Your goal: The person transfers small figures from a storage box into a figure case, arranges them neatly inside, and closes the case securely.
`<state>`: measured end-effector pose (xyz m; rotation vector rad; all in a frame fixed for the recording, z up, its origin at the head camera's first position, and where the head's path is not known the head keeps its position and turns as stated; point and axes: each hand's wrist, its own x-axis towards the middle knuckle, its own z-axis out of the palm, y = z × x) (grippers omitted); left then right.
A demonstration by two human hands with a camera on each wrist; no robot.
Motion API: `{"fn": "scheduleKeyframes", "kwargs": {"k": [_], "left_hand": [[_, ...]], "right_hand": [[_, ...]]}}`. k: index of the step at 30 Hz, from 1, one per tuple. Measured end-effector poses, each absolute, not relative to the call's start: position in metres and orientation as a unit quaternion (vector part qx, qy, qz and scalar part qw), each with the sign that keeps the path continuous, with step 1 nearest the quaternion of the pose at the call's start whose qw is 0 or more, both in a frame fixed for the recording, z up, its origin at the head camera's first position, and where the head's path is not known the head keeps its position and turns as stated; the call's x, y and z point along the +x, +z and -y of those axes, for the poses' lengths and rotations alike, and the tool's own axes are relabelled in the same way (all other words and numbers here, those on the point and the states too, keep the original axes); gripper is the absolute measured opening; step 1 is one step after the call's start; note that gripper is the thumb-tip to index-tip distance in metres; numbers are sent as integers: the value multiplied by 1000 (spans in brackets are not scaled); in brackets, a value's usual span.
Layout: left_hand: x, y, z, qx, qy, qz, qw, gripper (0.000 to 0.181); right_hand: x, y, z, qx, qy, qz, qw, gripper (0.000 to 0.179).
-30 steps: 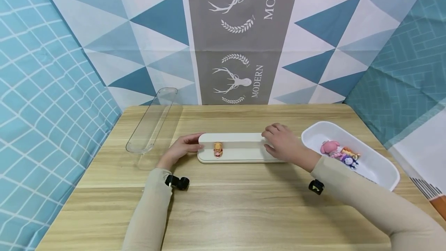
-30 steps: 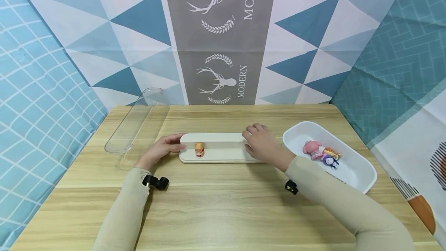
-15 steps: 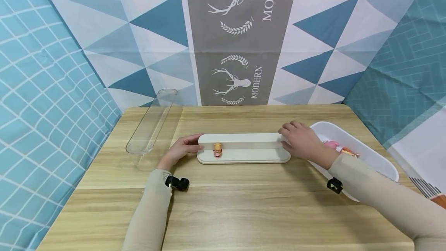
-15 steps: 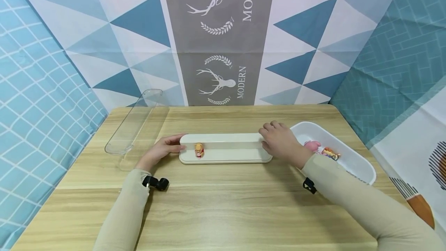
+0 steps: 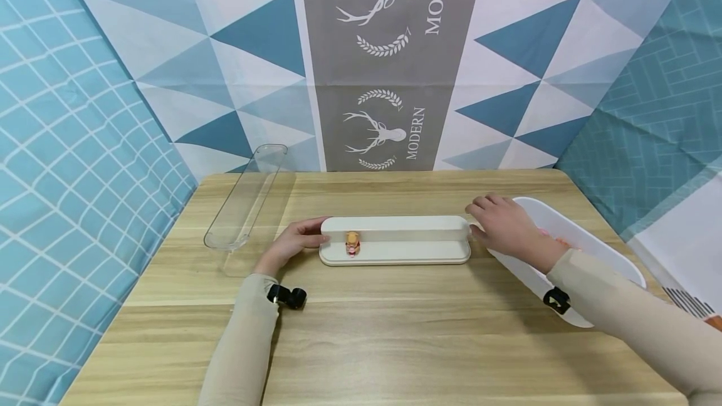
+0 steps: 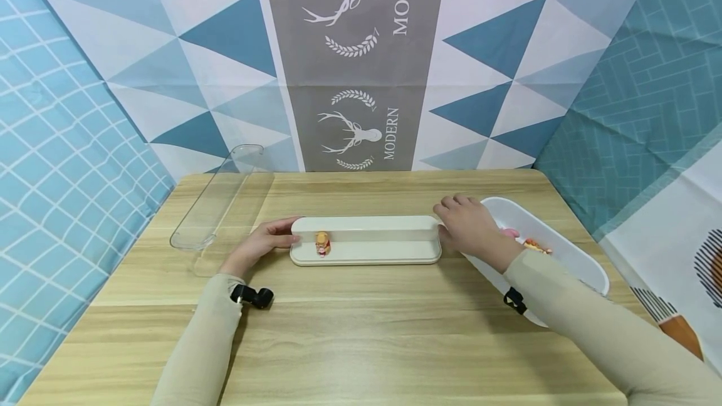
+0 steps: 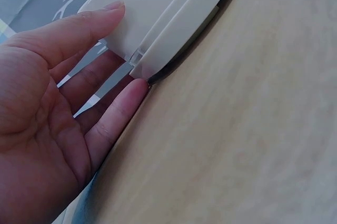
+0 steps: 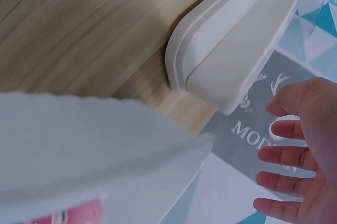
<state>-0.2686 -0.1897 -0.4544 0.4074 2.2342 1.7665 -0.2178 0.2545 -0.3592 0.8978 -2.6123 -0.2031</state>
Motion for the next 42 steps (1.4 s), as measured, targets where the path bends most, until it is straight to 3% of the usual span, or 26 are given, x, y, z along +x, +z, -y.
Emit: {"fn": "scheduleKeyframes", "kwargs": {"k": [10, 20, 42], "left_hand": [[-269, -455, 190, 144, 607, -770, 129, 57], [-269, -455, 190, 141, 608, -769, 135, 57], [-268, -454, 189, 134, 626, -755, 144, 58]], "right_hand": [[-216, -356, -277, 304, -57, 930, 201, 28], [-211, -349, -297, 248, -63, 960, 118, 34], [-216, -367, -334, 197, -106, 975, 2, 34]]}}
